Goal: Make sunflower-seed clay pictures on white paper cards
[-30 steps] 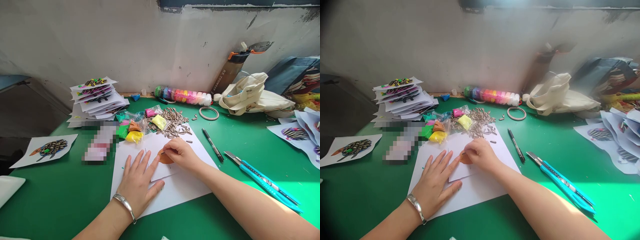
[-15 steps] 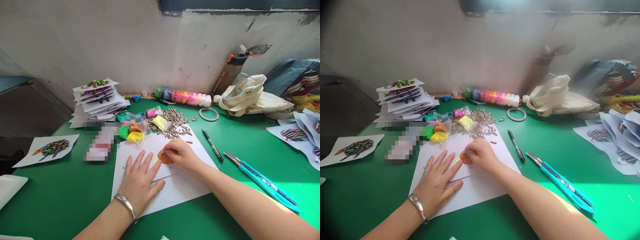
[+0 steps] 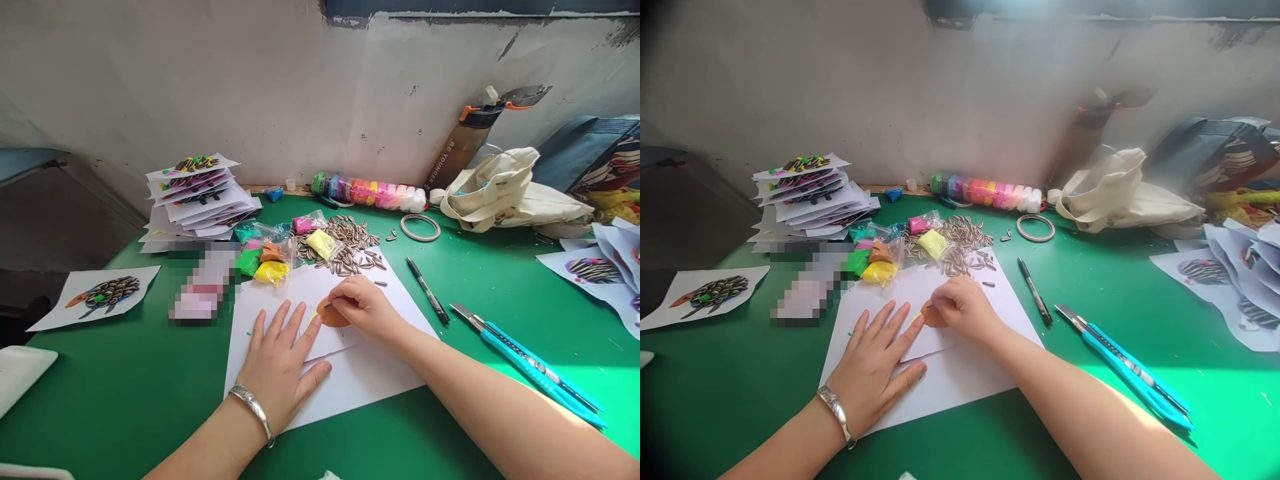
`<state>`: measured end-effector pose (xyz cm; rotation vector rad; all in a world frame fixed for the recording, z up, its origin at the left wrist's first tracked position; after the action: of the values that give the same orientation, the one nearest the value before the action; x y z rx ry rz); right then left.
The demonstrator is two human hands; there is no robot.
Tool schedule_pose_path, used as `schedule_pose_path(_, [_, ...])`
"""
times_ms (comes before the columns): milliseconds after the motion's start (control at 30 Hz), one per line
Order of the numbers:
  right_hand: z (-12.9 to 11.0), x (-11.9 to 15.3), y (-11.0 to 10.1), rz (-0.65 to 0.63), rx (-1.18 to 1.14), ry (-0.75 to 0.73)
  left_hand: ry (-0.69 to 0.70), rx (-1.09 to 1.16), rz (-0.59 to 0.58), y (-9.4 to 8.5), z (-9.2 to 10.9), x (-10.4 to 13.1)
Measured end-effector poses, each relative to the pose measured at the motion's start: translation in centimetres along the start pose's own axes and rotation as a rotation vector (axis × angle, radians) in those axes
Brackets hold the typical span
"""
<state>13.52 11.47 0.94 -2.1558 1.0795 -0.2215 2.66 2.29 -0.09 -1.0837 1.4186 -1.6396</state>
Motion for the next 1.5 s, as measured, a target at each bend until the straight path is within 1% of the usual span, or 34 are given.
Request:
schedule_pose_path(133, [0.0, 0.1, -0.1, 0.005, 0.001, -0.002, -0.002, 0.003, -0.024, 0.1, -0.1, 0.0])
schedule_pose_path(367, [0.1, 0.1, 0.0, -0.004, -0.003, 0.014, 0.001, 0.010, -0.031, 0.1, 0.1, 0.0])
schedule_pose_path(633, [0.1, 0.1, 0.0, -0.008, 0.009, 0.009, 0.000, 0.004, -0.064, 0.4, 0.2, -0.3])
schedule_pose_path(900, [-0.2, 0.0, -0.1, -0.008, 0.005, -0.001, 0.008, 0.019, -0.047, 0.4, 0.3, -0.2])
schedule_pose_path(1133, [-0.1, 0.2, 0.0, -0.004, 0.011, -0.013, -0.003, 0.082, -0.029, 0.1, -0.7, 0.1])
schedule_pose_path(1200, [-0.7, 0.5, 0.1, 0.003, 0.059, -0.038, -0.009, 0.087, -0.022, 0.1, -0.9, 0.2])
schedule_pose_path(1333, [-2.9, 1.0, 0.3, 0.017, 0.249, -0.105, -0.007, 0.104, 0.007, -0.2, -1.1, 0.4])
schedule_pose_path(1500, [-4.9, 1.0, 1.8, -0.074, 0.382, -0.174, 0.001, 0.168, 0.047, -0.5, -1.5, 0.5])
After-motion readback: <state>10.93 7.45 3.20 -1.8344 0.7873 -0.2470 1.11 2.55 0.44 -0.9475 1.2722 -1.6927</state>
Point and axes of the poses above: each hand's wrist, its own x-axis away from the middle knuckle, its own y-axis out of the palm, z = x × y, the point moved 10 cm from there along -x, towards the middle knuckle, and after that the axes turned 15 degrees about -z, right-handed, at the moved point
